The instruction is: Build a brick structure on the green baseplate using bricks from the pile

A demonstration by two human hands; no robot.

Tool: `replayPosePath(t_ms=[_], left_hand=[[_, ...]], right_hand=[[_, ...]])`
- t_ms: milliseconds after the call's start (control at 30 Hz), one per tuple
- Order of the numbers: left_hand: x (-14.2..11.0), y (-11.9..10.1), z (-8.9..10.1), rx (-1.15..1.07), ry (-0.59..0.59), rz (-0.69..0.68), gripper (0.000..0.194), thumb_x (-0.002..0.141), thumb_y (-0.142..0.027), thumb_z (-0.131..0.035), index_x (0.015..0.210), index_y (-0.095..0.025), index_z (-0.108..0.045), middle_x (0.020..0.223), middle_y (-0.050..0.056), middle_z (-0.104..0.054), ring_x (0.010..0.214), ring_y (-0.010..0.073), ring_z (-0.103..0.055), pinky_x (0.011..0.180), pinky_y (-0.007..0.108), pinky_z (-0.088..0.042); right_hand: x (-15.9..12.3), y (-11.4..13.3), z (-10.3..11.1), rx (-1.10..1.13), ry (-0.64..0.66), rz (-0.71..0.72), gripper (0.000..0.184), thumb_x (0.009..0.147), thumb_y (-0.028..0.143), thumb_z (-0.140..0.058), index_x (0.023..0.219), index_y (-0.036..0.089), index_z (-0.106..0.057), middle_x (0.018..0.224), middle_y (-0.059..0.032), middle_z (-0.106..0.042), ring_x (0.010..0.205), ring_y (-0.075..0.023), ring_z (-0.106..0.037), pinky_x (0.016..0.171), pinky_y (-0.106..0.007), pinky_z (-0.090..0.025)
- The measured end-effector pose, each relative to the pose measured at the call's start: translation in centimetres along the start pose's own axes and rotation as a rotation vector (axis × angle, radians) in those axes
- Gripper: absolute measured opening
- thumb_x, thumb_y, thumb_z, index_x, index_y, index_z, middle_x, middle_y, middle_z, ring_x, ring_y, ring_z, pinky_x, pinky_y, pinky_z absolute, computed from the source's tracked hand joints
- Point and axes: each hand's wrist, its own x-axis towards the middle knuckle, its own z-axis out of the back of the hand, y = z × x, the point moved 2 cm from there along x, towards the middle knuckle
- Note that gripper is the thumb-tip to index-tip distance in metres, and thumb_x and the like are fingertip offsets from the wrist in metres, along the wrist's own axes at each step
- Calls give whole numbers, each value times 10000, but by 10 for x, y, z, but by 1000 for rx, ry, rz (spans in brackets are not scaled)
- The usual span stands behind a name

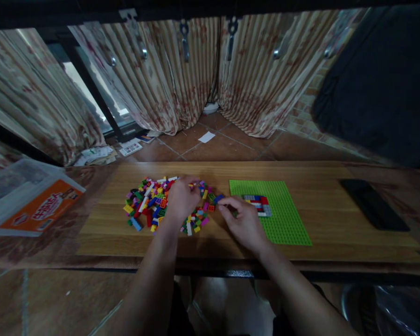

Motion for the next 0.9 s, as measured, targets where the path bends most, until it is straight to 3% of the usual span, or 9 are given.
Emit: replayPosePath(t_ms=[100,200,333,467,600,700,900], left_hand=[[8,14,22,-68,-182,118,291,761,-201,-537,970,-155,-736,965,71,-741,812,187,-670,809,290,-509],[12,24,33,-135,-281,199,302,756,-272,-564,961,-138,-741,856,65,-746,693,178,-658,694,270,-507],[12,25,33,-182,-290,200,311,752,-307,-572,942,-130,-743,794,56,-740,626,163,-636,605,244,-481],[9,16,32,-218,-252,164,290,759,-291,-567,926,-134,-744,839,47,-748,676,162,-649,614,227,-483],[8,13,34,-206,-233,156,286,756,-301,-579,918,-133,-744,830,46,-746,675,164,-648,626,234,-489],[9,14,29,-239,-192,120,304,763,-338,-587,944,-145,-736,862,43,-745,698,159,-649,658,237,-496],[2,0,-5,-398,186,-54,335,814,-421,-560,925,-156,-732,865,34,-740,770,158,-651,725,244,-495]], right_hand=[[3,11,-32,-28,79,46,138,885,231,-543,913,231,-679,915,-45,-677,853,-184,-625,784,-308,-476],[10,18,-61,-108,96,80,140,885,248,-560,948,205,-678,968,-72,-661,945,-216,-597,852,-343,-464],[20,23,-86,-242,83,73,189,871,289,-588,988,171,-679,1007,-109,-632,1014,-258,-547,919,-395,-436],[22,25,-96,-296,66,52,165,873,279,-572,927,178,-691,993,-106,-622,995,-253,-539,920,-384,-435],[23,25,-91,-246,13,33,143,880,234,-543,922,196,-675,989,-88,-633,999,-235,-555,903,-360,-444],[24,22,-76,-167,-16,0,149,887,207,-526,948,219,-661,936,-63,-654,927,-211,-592,850,-342,-461],[21,6,-18,19,-119,-35,135,866,243,-557,914,226,-682,885,-26,-684,810,-168,-620,772,-298,-471]])
